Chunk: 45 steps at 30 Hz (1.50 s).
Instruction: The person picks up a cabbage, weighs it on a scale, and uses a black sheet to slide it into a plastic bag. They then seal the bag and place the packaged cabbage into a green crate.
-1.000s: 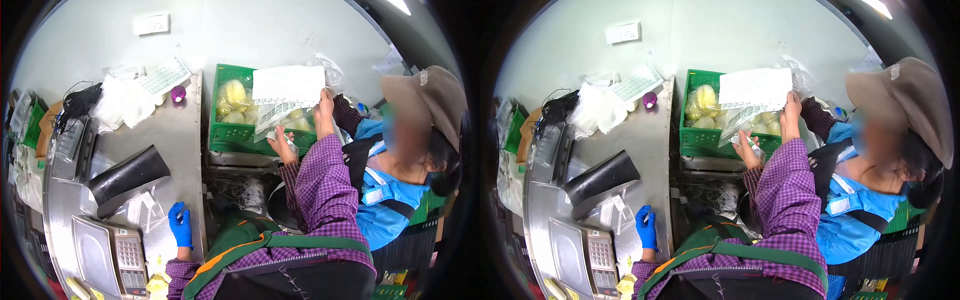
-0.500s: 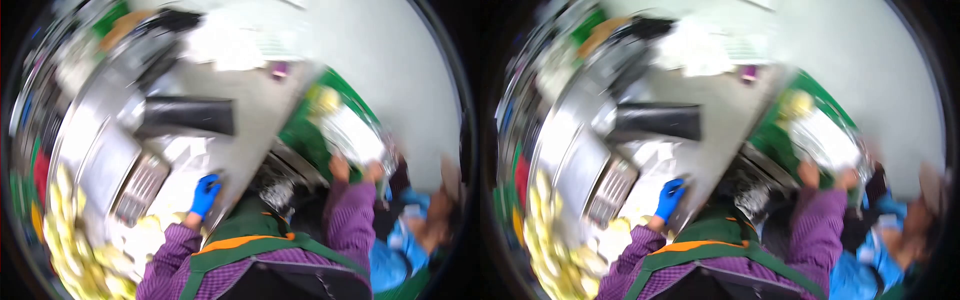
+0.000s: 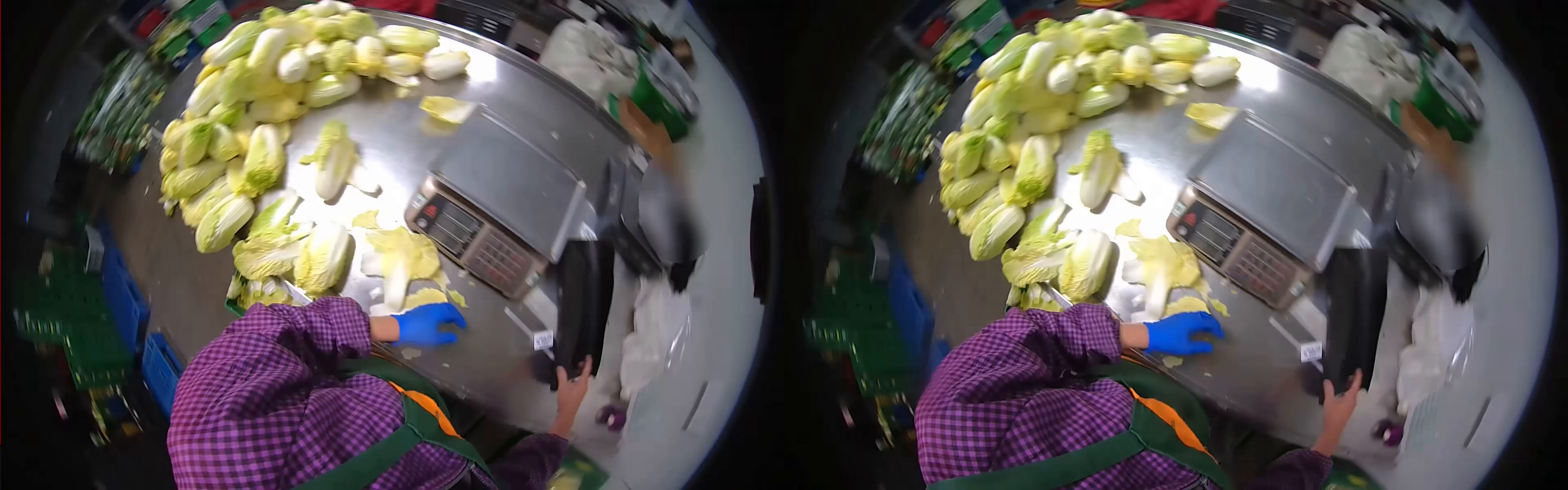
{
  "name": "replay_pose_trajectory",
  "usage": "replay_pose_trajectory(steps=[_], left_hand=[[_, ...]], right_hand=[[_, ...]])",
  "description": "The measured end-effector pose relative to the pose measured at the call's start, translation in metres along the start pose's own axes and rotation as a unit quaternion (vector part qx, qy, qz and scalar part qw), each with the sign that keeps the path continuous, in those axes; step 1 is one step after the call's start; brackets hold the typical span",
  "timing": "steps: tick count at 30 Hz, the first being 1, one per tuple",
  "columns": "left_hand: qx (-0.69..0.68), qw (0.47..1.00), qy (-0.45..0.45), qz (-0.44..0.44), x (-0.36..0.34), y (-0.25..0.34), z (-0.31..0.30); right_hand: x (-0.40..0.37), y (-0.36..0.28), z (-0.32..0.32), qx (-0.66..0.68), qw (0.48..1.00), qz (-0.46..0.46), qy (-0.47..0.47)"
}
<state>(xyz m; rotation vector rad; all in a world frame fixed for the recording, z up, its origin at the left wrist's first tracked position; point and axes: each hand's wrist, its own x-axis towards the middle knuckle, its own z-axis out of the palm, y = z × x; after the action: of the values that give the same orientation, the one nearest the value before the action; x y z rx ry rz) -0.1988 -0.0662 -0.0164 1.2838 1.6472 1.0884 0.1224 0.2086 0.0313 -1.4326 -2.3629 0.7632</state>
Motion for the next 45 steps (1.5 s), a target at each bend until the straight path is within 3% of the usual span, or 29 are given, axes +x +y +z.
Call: replay_pose_trajectory(steps=[1,2,3,5,7,9,11,13,14,16,17,19,20,22,27,30,31,33,35,37,38,39,43,44,45], left_hand=[[0.028,0.998,0.059,0.02,-0.006,-0.003,-0.023],[0.005,0.993,0.118,0.009,-0.012,-0.01,-0.051],[-0.02,0.984,0.175,-0.001,-0.017,-0.018,-0.083],[-0.008,0.962,0.263,-0.08,-0.033,-0.028,-0.158],[0.098,0.913,0.394,-0.046,-0.046,-0.064,-0.233],[0.134,0.855,0.483,-0.129,-0.045,-0.093,-0.303],[0.17,0.84,0.494,-0.147,-0.034,-0.115,-0.368],[0.375,0.778,0.487,-0.13,-0.012,-0.171,-0.426],[0.41,0.77,0.469,-0.136,0.001,-0.179,-0.452],[0.512,0.74,0.419,-0.122,0.029,-0.197,-0.501],[0.506,0.746,0.417,-0.115,0.044,-0.198,-0.517],[0.568,0.726,0.297,-0.249,0.07,-0.195,-0.542],[0.564,0.732,0.293,-0.243,0.078,-0.199,-0.547],[0.594,0.698,0.319,-0.242,0.086,-0.211,-0.553],[0.551,0.742,0.283,-0.256,0.064,-0.185,-0.543],[0.435,0.809,0.298,-0.261,0.036,-0.158,-0.52],[0.437,0.807,0.299,-0.261,0.025,-0.156,-0.517],[0.312,0.841,0.373,-0.236,0.007,-0.15,-0.508],[0.289,0.847,0.384,-0.227,-0.003,-0.108,-0.5],[-0.05,0.915,0.359,-0.18,-0.008,-0.076,-0.493],[-0.244,0.908,0.323,-0.108,-0.009,-0.062,-0.482],[-0.428,0.852,0.287,-0.091,-0.01,-0.06,-0.467],[-0.612,0.742,0.254,-0.101,0.027,-0.022,-0.377],[-0.563,0.781,0.246,-0.115,0.046,-0.002,-0.357],[-0.571,0.793,0.163,-0.137,0.071,-0.005,-0.343]], right_hand=[[0.015,-0.004,0.018,0.043,0.996,0.024,-0.074],[0.026,0.001,0.031,-0.103,0.991,-0.015,-0.083],[0.028,-0.028,0.033,-0.112,0.986,-0.035,-0.118],[0.022,-0.058,0.035,-0.148,0.981,-0.063,-0.104],[0.006,-0.084,0.025,-0.172,0.974,-0.09,-0.117],[-0.012,-0.114,0.001,-0.16,0.952,-0.069,-0.251],[-0.032,-0.155,-0.013,-0.353,0.849,0.076,-0.385],[-0.036,-0.202,-0.016,-0.15,0.854,0.212,-0.451],[-0.036,-0.203,-0.009,-0.151,0.855,0.218,-0.446],[-0.045,-0.196,-0.001,-0.126,0.923,0.137,-0.338],[-0.042,-0.206,0.005,-0.129,0.923,0.145,-0.331],[-0.035,-0.229,0.019,-0.155,0.938,0.101,-0.294],[-0.032,-0.237,0.026,-0.138,0.949,0.048,-0.28],[-0.025,-0.257,0.039,-0.127,0.949,0.05,-0.284],[-0.014,-0.269,0.063,-0.114,0.95,0.012,-0.289],[-0.02,-0.249,0.072,-0.111,0.958,-0.034,-0.262],[-0.022,-0.245,0.071,-0.108,0.958,-0.036,-0.262],[-0.025,-0.238,0.067,-0.121,0.959,-0.053,-0.249],[-0.026,-0.224,0.064,-0.137,0.963,-0.084,-0.214],[-0.029,-0.22,0.064,-0.153,0.966,-0.113,-0.175],[-0.029,-0.227,0.067,-0.131,0.974,-0.087,-0.163],[-0.029,-0.231,0.07,-0.109,0.981,-0.059,-0.15],[-0.035,-0.212,0.088,-0.037,0.981,-0.065,-0.177],[-0.038,-0.212,0.089,-0.042,0.981,-0.042,-0.186],[-0.042,-0.213,0.088,-0.045,0.98,-0.017,-0.195]])
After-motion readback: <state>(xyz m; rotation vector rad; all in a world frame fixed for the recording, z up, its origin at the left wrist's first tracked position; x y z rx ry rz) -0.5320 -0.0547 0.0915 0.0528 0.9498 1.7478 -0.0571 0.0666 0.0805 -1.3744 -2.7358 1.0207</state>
